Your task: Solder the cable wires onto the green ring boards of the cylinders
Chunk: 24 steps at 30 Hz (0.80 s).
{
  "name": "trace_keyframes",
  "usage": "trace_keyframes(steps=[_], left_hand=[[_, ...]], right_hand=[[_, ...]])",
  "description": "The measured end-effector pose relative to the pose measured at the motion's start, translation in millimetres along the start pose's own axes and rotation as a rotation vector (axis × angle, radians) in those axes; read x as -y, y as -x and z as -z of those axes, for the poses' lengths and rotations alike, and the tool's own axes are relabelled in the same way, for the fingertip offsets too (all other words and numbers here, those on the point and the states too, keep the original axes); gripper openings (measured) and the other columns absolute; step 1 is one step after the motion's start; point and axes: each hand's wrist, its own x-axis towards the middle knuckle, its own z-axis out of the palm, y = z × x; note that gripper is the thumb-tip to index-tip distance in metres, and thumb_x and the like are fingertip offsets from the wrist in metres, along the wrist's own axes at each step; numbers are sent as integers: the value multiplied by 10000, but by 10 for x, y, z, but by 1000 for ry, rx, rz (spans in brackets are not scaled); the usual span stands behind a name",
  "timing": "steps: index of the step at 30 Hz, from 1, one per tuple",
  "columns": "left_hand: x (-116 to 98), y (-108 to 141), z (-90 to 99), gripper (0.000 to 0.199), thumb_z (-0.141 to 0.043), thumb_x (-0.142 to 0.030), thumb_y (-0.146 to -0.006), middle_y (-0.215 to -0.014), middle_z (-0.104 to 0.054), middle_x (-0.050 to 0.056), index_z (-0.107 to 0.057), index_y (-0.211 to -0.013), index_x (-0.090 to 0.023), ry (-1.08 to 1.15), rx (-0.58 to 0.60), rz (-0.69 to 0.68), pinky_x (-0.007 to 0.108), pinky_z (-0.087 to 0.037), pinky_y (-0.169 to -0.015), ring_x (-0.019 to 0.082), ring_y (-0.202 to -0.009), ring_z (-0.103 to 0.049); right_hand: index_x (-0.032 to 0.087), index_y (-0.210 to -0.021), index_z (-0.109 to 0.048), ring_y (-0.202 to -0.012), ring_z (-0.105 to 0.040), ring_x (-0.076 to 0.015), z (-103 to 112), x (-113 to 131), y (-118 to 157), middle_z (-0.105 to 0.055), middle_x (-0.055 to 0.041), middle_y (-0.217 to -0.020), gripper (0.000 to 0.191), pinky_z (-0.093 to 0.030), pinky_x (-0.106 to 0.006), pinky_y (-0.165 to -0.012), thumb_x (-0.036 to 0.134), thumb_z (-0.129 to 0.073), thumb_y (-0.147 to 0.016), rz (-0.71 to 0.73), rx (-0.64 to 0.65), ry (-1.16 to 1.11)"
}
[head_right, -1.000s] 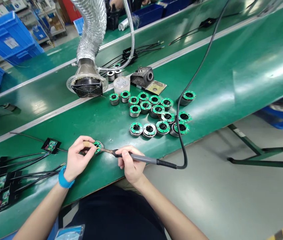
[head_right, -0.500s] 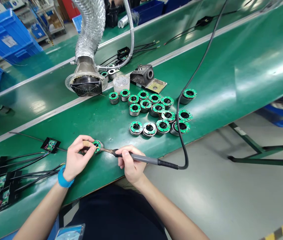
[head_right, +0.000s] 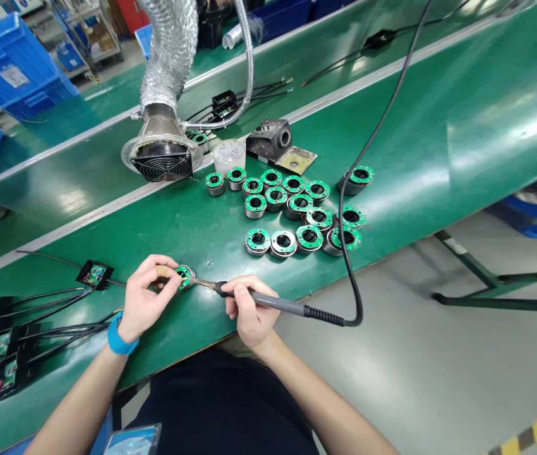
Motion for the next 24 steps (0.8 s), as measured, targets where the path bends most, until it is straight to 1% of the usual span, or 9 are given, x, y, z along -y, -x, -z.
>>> trace_keyframes(steps=[4, 10, 21, 24], left_hand=[[-5, 9, -5, 101, -709, -181, -886, -980, -675, 50, -718, -786, -182, 2, -12, 11, 240, -432, -568, 122, -724, -595], [-1, 27, -30, 121, -698, -183, -897, -986, -672, 51, -709, -777, -180, 12, -30, 38, 239, -428, -567, 120, -726, -601], [-15, 14, -27, 107, -700, -176, -889, -985, -673, 49, -703, -782, -180, -16, -21, 18, 236, -432, -563, 119, -725, -598], [-14, 10, -29, 107, -701, -177, -889, -984, -673, 50, -702, -782, -180, -27, -20, 12, 235, -431, -565, 120, -732, -602]], right_hand=[[210, -867, -748, -350, -491, -93, 5, -10, 9, -587, 51, -506, 242, -367, -203, -356, 291, -583, -1025, 14, 23, -20], [209, -877, -740, -364, -511, -92, -9, 2, -11, -595, 55, -510, 240, -387, -202, -380, 288, -574, -1032, 12, 61, 2], [210, -875, -733, -383, -529, -90, -9, 32, -34, -596, 60, -518, 238, -425, -204, -413, 278, -569, -1034, 39, 105, 69], [211, -885, -740, -379, -531, -89, 2, 22, -24, -604, 57, -525, 230, -416, -199, -400, 273, -574, -1031, 37, 96, 44]])
